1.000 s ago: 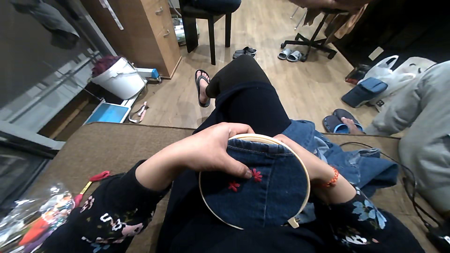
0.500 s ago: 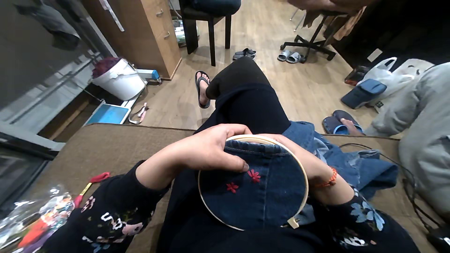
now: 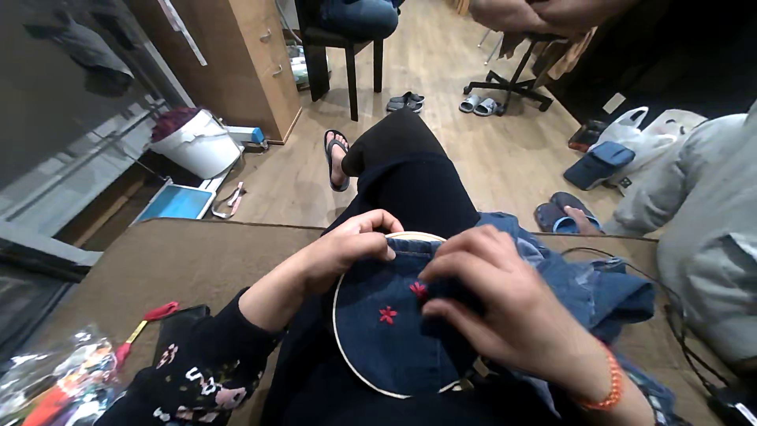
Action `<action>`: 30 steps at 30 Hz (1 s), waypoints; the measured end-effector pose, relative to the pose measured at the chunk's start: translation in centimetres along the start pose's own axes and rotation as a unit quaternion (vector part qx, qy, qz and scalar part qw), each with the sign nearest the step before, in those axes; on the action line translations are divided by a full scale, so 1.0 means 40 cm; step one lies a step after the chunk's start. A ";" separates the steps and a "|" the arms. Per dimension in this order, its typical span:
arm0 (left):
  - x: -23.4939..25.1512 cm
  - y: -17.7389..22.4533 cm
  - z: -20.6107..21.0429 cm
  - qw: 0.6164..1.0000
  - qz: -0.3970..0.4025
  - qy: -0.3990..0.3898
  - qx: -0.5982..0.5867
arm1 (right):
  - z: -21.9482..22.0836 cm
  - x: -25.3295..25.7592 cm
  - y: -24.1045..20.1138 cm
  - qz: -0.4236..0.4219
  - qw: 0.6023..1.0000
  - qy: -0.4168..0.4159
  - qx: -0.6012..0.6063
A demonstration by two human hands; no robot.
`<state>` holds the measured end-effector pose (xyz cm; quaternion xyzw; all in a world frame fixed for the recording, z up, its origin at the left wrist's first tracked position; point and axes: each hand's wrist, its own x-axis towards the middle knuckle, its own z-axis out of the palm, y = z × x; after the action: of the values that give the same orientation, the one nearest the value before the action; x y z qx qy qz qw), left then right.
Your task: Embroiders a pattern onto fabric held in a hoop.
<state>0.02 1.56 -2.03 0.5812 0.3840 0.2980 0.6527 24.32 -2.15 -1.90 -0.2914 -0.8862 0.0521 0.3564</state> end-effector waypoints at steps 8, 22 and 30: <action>-0.050 -0.110 -0.053 0.949 0.090 -0.128 -0.274 | 0.059 -0.015 0.008 -0.001 1.000 0.014 0.002; -0.131 -0.041 0.059 0.977 0.104 0.186 0.010 | 0.092 -0.004 -0.043 0.022 0.959 0.189 0.208; -0.050 0.135 -0.015 0.974 0.096 0.012 0.205 | -0.044 0.039 -0.089 0.167 0.821 0.151 0.525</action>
<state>-1.22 1.00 3.61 0.7332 0.3874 0.2813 0.4830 22.87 -4.44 1.40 -0.2075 -0.5976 0.5240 0.5703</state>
